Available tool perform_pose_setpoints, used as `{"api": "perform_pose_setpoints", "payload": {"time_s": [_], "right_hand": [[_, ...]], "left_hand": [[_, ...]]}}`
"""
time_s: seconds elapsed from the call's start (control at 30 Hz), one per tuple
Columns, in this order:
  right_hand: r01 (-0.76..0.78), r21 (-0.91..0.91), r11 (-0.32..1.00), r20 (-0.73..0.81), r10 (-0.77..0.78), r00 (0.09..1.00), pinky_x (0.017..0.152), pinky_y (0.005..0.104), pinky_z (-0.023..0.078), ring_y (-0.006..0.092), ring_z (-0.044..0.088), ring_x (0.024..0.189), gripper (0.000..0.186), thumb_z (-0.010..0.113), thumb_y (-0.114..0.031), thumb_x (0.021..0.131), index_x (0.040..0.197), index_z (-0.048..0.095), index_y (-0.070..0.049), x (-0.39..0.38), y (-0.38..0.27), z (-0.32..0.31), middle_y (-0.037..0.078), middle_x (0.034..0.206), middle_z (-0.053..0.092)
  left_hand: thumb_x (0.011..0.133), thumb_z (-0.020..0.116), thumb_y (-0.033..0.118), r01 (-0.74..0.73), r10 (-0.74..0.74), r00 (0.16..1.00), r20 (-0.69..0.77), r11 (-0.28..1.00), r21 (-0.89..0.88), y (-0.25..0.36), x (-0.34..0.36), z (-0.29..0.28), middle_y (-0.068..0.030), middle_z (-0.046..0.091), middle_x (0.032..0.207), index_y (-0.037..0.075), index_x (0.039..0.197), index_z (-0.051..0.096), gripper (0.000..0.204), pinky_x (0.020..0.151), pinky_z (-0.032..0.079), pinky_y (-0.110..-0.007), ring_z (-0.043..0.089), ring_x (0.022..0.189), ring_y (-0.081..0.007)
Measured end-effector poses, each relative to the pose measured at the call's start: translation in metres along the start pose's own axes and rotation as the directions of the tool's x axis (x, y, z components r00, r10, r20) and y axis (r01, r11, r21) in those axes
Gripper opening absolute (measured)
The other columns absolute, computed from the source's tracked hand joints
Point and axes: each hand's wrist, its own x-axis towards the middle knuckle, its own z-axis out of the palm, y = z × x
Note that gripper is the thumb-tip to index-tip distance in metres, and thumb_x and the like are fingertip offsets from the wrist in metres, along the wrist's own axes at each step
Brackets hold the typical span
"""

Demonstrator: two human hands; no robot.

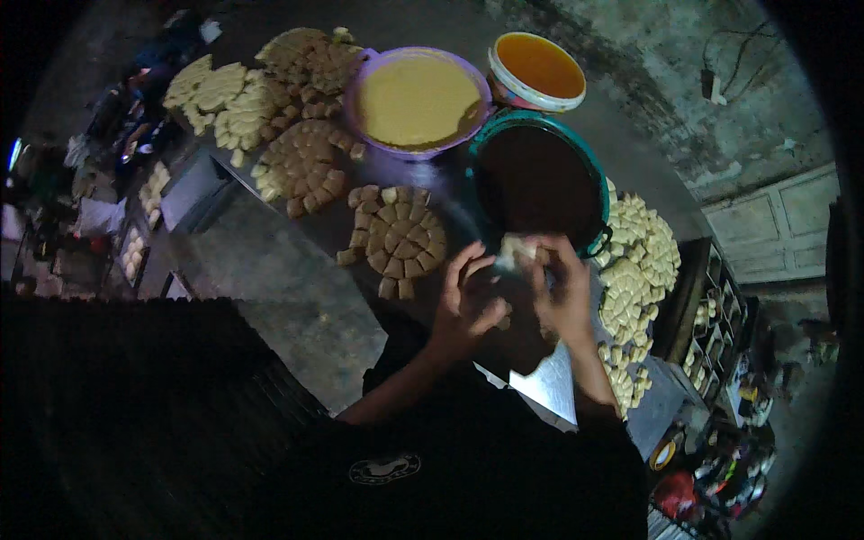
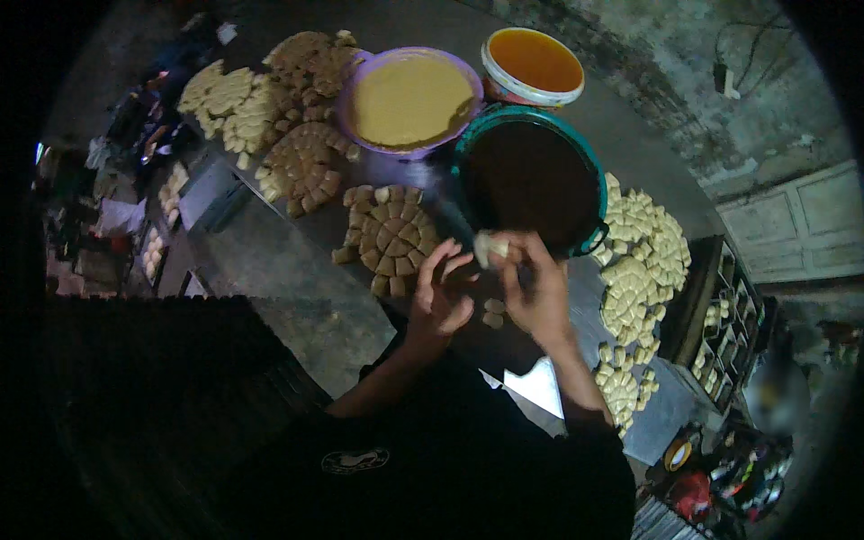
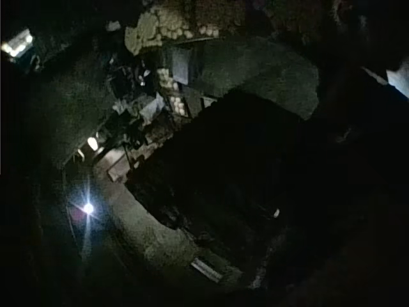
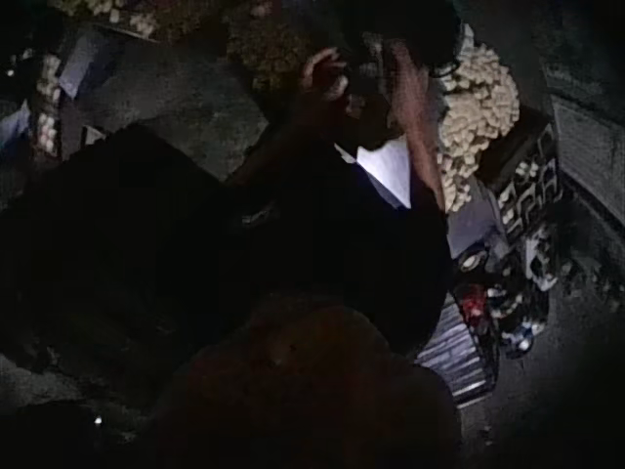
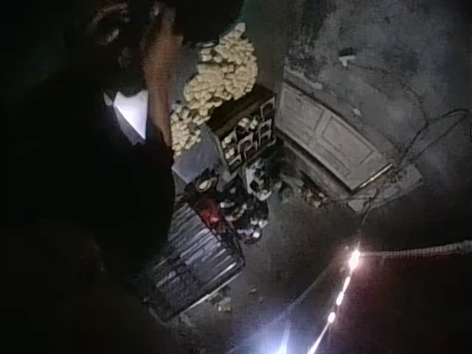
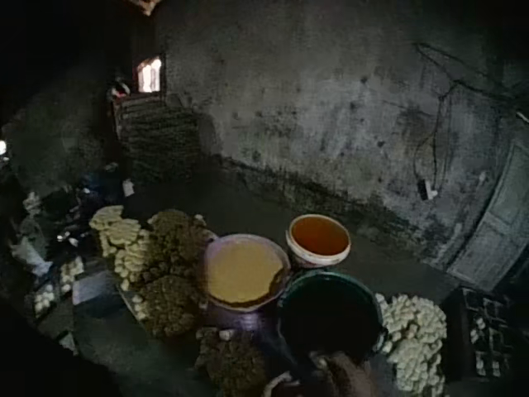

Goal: The person prepares bread dough by hand, repeatedly taking portions of dough, dipping them into containers of liquid ingredients, folding the dough to incorporate the fillings, and placing the finished pieces onto trays.

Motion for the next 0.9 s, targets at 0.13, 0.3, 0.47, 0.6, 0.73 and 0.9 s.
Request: {"api": "perform_pose_setpoints", "payload": {"time_s": [0.13,0.3,0.47,0.6,0.73,0.9], "right_hand": [[0.309,-0.756,0.577,0.276,-0.147,0.95,0.073,0.0401,0.052,0.0317,0.066,0.085,0.053,0.061,0.002,0.075,0.126,0.049,-0.01,0.032,0.037,-0.007,0.012,0.098,0.065],[0.098,-0.526,0.845,0.372,0.124,0.92,0.074,0.0457,0.049,0.0382,0.063,0.09,0.048,0.058,0.0,0.077,0.122,0.047,-0.011,0.046,0.055,-0.007,0.017,0.101,0.063],[0.136,-0.596,0.791,0.335,0.091,0.938,0.071,0.0448,0.049,0.0418,0.062,0.087,0.046,0.059,0.004,0.079,0.12,0.048,-0.013,0.045,0.053,-0.005,0.02,0.093,0.062],[-0.163,-0.319,0.934,0.144,0.218,0.965,0.074,0.032,0.048,0.0271,0.063,0.086,0.031,0.055,0.0,0.089,0.118,0.05,-0.008,0.045,0.036,0.002,0.014,0.096,0.064],[-0.434,0.321,0.842,-0.009,0.461,0.887,0.079,0.0257,0.046,0.0103,0.058,0.092,0.022,0.052,-0.005,0.095,0.117,0.05,-0.003,0.028,-0.004,0.01,0.004,0.098,0.062],[-0.206,0.641,0.74,-0.213,0.429,0.878,0.077,0.0256,0.049,0.0127,0.062,0.088,0.028,0.056,-0.003,0.093,0.12,0.046,-0.004,-0.003,-0.039,0.028,0.009,0.098,0.066]], "left_hand": [[0.094,0.06,0.014,0.325,-0.33,0.941,-0.075,0.943,-0.067,-0.026,0.0,-0.031,-0.0083,0.054,0.117,0.004,0.127,0.048,0.037,0.09,0.044,-0.028,0.054,0.105,-0.0145],[0.096,0.056,0.013,0.391,-0.391,0.92,0.004,0.92,0.003,-0.027,0.009,-0.052,-0.0044,0.06,0.097,0.003,0.116,0.055,0.022,0.081,0.046,-0.026,0.057,0.092,-0.0119],[0.096,0.057,0.015,0.53,-0.53,0.848,0.013,0.848,0.013,-0.02,0.016,-0.057,-0.0018,0.06,0.097,0.003,0.111,0.058,0.02,0.077,0.048,-0.024,0.055,0.088,-0.0076],[0.097,0.056,0.018,0.498,-0.503,0.861,0.069,0.864,0.077,-0.007,0.027,-0.058,-0.0038,0.06,0.1,0.004,0.115,0.057,0.023,0.081,0.047,-0.026,0.055,0.092,-0.0085],[0.098,0.054,0.023,0.365,-0.366,0.928,0.065,0.931,0.024,0.011,0.034,-0.04,-0.0067,0.058,0.108,0.002,0.12,0.054,0.03,0.09,0.046,-0.031,0.055,0.102,-0.0119],[0.099,0.051,0.034,0.58,-0.505,0.814,0.286,0.691,-0.432,0.026,0.033,-0.021,-0.0112,0.057,0.115,-0.003,0.116,0.052,0.04,0.103,0.04,-0.038,0.054,0.113,-0.0192]]}}
